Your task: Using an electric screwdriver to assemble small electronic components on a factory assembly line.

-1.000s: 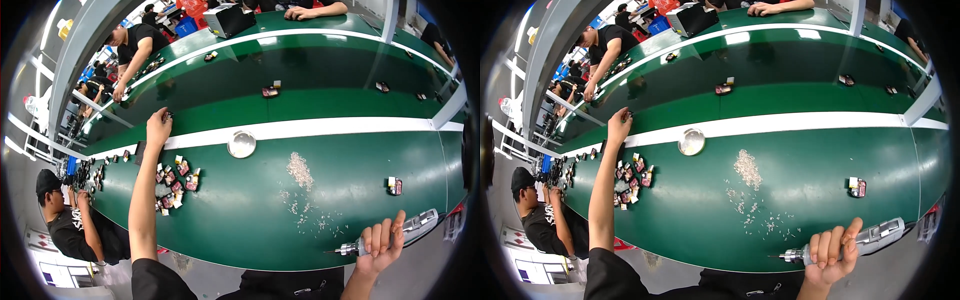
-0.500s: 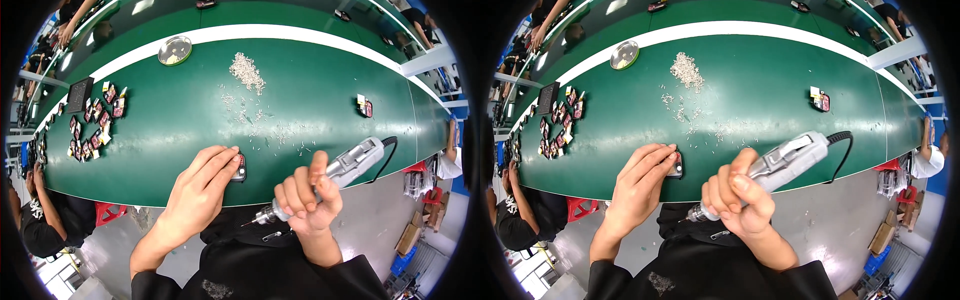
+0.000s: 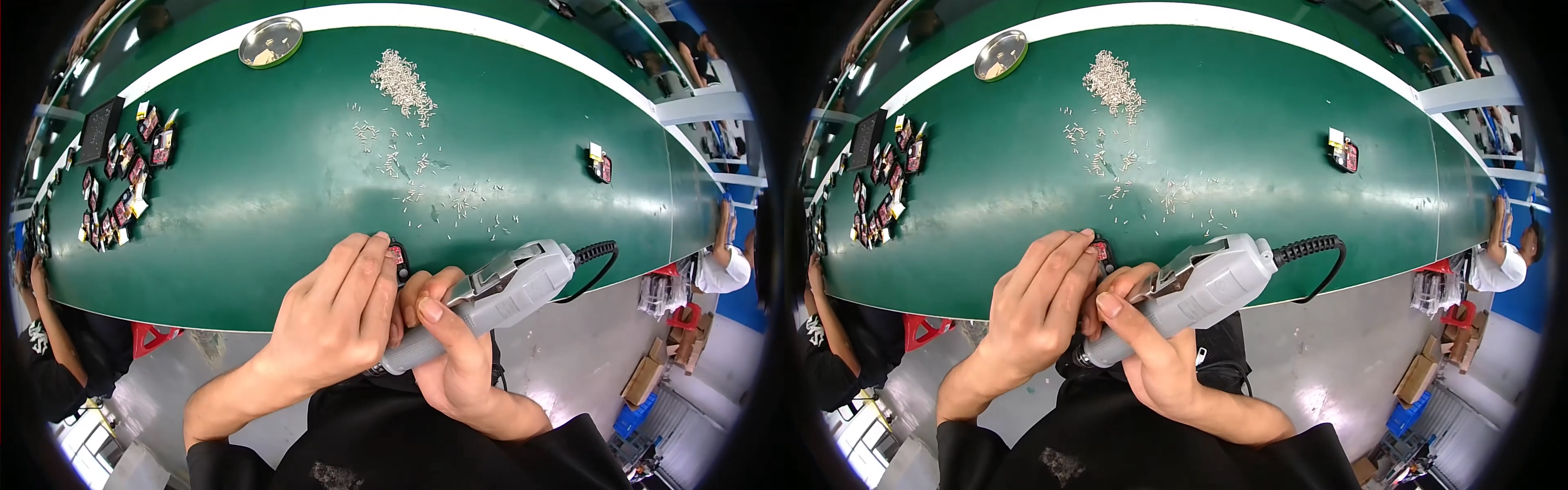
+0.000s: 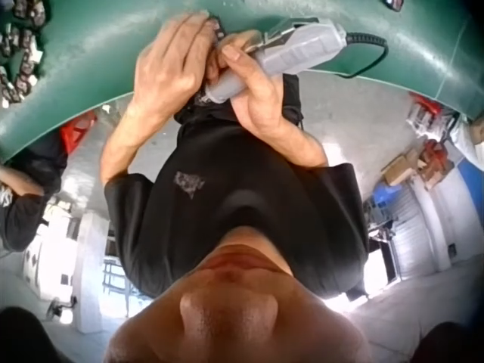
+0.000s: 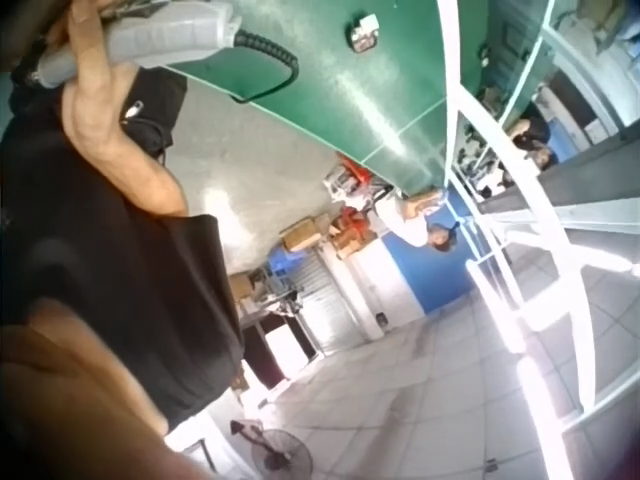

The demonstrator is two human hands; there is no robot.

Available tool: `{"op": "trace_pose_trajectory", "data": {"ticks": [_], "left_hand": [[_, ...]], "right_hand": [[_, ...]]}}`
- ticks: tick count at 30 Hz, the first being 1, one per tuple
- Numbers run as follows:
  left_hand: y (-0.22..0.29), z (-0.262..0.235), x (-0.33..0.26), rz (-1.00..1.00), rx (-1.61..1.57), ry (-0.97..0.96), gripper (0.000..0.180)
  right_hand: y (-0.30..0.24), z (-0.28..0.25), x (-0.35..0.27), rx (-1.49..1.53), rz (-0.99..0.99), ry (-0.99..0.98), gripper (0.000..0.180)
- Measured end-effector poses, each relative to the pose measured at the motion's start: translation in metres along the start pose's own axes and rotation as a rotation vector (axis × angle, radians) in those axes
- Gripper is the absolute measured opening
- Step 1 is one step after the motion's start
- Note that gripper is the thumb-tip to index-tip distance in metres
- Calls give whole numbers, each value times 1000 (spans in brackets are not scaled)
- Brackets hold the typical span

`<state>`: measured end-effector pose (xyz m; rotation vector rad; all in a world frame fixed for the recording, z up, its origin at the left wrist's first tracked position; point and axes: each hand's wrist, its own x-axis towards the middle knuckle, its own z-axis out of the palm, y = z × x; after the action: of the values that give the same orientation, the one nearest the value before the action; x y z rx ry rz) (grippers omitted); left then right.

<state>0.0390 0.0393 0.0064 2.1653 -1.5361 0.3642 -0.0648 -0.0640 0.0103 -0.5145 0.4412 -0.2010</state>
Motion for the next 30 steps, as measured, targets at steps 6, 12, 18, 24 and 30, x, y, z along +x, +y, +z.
{"op": "trace_pose_trajectory", "data": {"ticks": [6,12,18,24,30], "left_hand": [[14,-1,-4,-85,4,-54,33],[16,-5,-10,-110,-29,-125,37],[16,0,-15,-60,70,-130,25],[17,8,-18,-77,58,-66,30],[15,10,-17,-73,76,-38,21]], "right_hand": [[-8,-4,3,0,61,-29,9],[-73,2,29,-288,-251,-500,28],[-93,10,69,-422,-331,-602,33],[-79,4,77,-412,-289,-592,34],[-81,5,81,-471,-251,-619,33]]}}
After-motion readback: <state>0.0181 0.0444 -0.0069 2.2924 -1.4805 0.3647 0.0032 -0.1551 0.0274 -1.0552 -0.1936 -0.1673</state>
